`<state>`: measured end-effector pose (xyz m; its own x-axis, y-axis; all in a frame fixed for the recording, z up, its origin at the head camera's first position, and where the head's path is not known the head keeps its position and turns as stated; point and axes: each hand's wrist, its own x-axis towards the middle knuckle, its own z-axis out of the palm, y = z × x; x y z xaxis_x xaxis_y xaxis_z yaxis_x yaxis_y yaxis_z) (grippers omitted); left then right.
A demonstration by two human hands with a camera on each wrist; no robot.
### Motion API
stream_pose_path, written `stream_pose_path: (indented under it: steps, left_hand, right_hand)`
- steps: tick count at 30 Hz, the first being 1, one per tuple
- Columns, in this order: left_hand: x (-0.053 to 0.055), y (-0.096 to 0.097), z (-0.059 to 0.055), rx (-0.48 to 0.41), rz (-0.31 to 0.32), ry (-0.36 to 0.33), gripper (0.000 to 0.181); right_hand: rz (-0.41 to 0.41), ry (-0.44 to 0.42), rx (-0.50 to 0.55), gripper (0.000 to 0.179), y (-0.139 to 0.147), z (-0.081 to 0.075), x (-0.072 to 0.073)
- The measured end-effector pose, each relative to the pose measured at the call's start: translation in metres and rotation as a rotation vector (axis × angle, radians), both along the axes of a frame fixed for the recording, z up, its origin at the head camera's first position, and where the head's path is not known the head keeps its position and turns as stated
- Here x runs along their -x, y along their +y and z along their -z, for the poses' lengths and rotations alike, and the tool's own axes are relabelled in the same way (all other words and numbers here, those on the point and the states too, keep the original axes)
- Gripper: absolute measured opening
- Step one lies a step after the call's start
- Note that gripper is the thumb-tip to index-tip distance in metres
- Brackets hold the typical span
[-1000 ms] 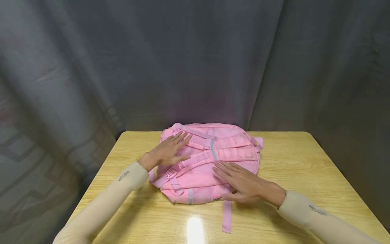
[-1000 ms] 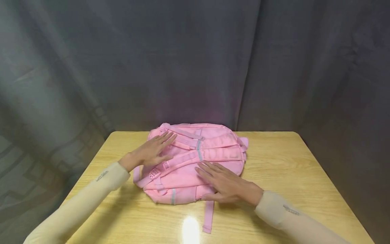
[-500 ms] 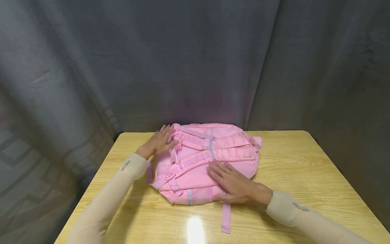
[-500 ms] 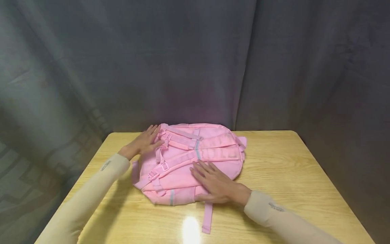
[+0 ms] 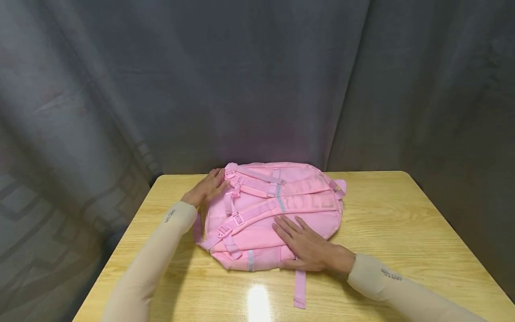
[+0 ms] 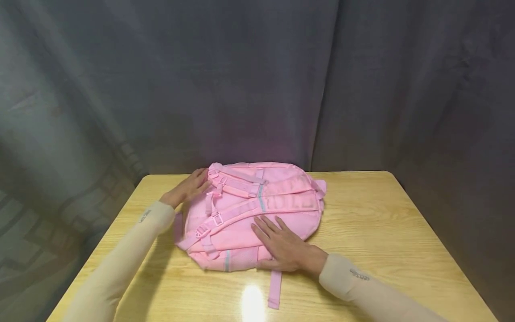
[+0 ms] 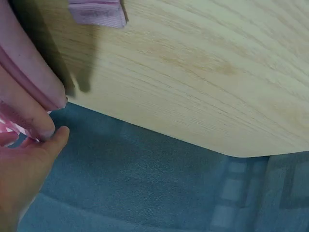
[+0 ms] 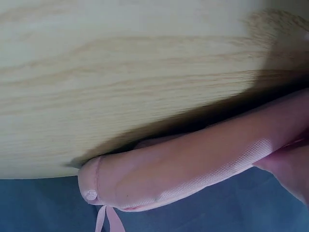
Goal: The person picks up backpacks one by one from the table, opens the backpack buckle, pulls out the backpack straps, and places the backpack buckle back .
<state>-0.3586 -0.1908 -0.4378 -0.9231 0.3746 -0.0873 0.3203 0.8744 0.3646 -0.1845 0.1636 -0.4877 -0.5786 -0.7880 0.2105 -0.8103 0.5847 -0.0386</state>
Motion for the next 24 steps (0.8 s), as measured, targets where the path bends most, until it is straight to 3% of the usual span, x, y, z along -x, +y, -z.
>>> stream_pose_path:
  steps: [6,15,24]
  left_hand:
    - [0.001,0.001,0.005,0.016,0.021,0.058,0.069]
    - [0.008,0.002,0.011,0.055,0.017,0.076,0.075]
    - [0.010,0.000,0.012,0.104,0.031,0.099,0.071]
  right_hand:
    - [0.034,-0.001,0.009,0.099,-0.002,0.001,-0.002]
    - [0.065,0.028,0.033,0.096,-0.008,0.003,-0.002]
    - [0.092,-0.011,0.014,0.090,-0.008,0.001,-0.006]
